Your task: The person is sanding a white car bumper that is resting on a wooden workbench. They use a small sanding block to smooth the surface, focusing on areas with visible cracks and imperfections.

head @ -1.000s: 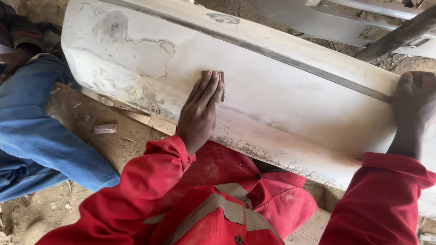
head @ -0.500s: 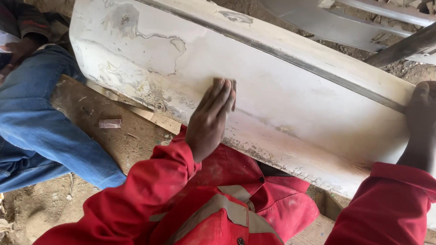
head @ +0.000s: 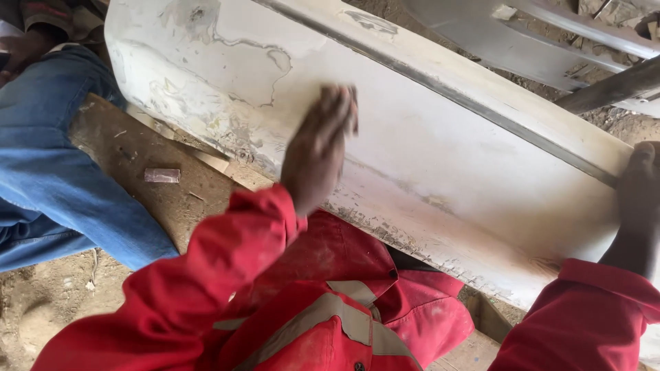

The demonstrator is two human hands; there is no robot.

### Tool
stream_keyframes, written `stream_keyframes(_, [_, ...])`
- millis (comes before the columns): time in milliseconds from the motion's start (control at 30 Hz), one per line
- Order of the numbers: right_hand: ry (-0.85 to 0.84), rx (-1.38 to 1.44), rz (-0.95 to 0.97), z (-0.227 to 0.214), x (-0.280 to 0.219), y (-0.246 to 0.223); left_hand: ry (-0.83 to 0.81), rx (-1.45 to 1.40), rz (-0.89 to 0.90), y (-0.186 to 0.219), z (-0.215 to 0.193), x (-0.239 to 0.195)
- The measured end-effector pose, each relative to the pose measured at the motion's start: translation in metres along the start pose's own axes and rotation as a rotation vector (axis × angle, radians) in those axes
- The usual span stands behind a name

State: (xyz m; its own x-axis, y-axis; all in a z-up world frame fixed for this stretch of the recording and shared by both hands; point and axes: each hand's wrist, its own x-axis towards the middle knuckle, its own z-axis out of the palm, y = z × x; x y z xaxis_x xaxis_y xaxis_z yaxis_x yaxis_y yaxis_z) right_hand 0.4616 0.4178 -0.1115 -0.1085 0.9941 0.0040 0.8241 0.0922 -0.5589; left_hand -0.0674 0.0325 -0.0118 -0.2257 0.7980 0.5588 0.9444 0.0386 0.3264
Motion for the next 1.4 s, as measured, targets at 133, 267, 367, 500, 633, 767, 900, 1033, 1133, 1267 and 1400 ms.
stream_keyframes(133, [0.028,-0.049,-0.006,-0.008,-0.012,-0.019,-0.010,-0.093,0.116,0.019,-0.027,0.006])
stream_keyframes(267, [-0.015,-0.092,-0.039,-0.010,-0.006,-0.012,0.251,-0.010,-0.020,-0.072,-0.021,0.050])
stream_keyframes(367, [0.004,-0.096,0.073,-0.019,-0.025,-0.053,0.150,0.186,-0.006,-0.120,-0.023,0.070])
stream_keyframes(500, [0.063,-0.040,-0.003,-0.011,-0.014,-0.032,0.125,0.175,-0.024,-0.074,-0.009,0.036])
stream_keyframes(633, [0.083,-0.045,-0.061,-0.011,-0.018,-0.026,-0.098,0.083,0.059,-0.036,-0.014,-0.006])
stream_keyframes(767, [0.011,-0.069,0.072,-0.015,-0.021,-0.042,-0.017,0.212,-0.039,-0.078,0.008,0.013])
stream_keyframes(900, [0.058,-0.039,-0.063,-0.012,-0.015,-0.029,0.015,0.263,-0.076,-0.117,0.014,0.070])
stream_keyframes(1033, [0.142,0.009,-0.106,0.001,0.001,0.002,-0.026,0.303,0.011,-0.071,0.017,0.060])
stream_keyframes(1133, [0.126,-0.002,-0.100,-0.005,-0.004,-0.008,-0.131,0.289,0.089,-0.035,0.019,0.040])
stream_keyframes(1267, [0.169,-0.064,-0.160,-0.006,-0.011,-0.013,0.035,0.168,0.160,-0.056,0.016,0.048])
stream_keyframes(1400, [0.182,-0.005,-0.171,-0.005,-0.008,-0.012,0.056,0.305,0.126,-0.110,0.015,0.091])
